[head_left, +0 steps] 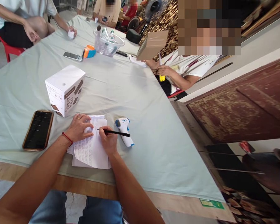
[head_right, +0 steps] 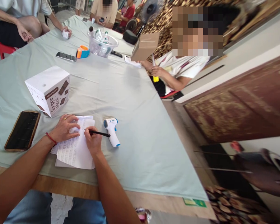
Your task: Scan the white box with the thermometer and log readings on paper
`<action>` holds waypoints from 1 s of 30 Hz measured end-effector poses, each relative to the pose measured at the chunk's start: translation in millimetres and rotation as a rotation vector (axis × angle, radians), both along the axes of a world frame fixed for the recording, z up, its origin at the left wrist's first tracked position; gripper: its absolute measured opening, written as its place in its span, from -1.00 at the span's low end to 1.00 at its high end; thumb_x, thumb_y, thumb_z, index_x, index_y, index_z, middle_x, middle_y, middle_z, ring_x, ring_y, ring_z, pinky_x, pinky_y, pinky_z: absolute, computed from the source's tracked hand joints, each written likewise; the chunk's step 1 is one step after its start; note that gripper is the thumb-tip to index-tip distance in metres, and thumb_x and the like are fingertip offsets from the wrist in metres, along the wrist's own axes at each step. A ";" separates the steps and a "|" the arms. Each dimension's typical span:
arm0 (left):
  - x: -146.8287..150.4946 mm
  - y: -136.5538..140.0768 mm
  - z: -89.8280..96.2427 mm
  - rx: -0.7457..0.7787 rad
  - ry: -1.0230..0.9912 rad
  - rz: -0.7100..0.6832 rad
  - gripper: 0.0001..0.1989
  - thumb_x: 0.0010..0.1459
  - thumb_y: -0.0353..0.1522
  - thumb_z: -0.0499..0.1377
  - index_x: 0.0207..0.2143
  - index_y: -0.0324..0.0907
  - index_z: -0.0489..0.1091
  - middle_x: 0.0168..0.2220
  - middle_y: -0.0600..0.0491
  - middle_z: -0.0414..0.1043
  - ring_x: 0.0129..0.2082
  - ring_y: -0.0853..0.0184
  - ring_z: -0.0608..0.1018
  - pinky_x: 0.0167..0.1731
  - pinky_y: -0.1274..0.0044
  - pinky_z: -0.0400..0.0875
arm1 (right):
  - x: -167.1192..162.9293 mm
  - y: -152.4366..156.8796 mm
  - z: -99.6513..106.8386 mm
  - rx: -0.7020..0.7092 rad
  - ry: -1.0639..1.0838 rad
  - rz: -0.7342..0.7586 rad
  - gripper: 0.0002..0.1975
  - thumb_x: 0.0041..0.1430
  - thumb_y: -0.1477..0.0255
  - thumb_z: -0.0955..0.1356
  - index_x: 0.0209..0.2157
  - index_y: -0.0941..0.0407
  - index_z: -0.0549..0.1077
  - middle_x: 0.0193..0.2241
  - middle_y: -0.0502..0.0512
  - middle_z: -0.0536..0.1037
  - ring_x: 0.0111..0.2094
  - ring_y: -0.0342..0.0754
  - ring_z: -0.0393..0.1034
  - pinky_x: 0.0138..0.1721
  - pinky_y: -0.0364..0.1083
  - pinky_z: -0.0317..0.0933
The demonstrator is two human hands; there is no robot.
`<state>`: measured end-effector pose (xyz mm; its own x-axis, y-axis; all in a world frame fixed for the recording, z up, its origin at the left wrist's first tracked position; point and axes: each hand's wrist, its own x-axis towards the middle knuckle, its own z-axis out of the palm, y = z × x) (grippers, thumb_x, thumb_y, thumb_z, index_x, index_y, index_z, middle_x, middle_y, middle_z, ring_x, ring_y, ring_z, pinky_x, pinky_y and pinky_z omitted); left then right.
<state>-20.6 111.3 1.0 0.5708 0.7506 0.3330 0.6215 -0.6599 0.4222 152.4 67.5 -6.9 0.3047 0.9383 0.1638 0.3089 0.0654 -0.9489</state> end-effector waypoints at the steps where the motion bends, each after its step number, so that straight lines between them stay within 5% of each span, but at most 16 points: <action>1: 0.1 0.0 0.1 -0.001 0.001 0.000 -0.80 0.05 -0.21 0.33 -0.26 -0.05 0.54 0.01 -0.03 0.41 0.08 0.12 0.38 0.16 0.19 0.07 | 0.3 -0.1 0.3 -0.005 -0.005 0.001 -0.82 -0.04 0.25 0.28 -0.55 0.07 0.38 -0.57 -0.01 0.46 -0.45 -0.06 0.33 -0.33 -0.06 0.28; 30: -0.5 1.0 -1.0 -0.015 -0.003 0.000 -0.79 0.05 -0.22 0.33 -0.25 -0.06 0.55 0.01 -0.05 0.41 0.09 0.11 0.37 0.17 0.19 0.04 | -0.8 -0.2 2.9 -0.023 -0.013 -0.010 -0.80 -0.05 0.24 0.28 -0.55 0.07 0.38 -0.58 -0.02 0.46 -0.46 -0.06 0.34 -0.34 -0.07 0.26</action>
<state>-21.1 112.2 0.0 0.5698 0.7556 0.3233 0.6200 -0.6534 0.4343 151.6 67.4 -4.0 0.3122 0.9386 0.1466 0.3217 0.0407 -0.9459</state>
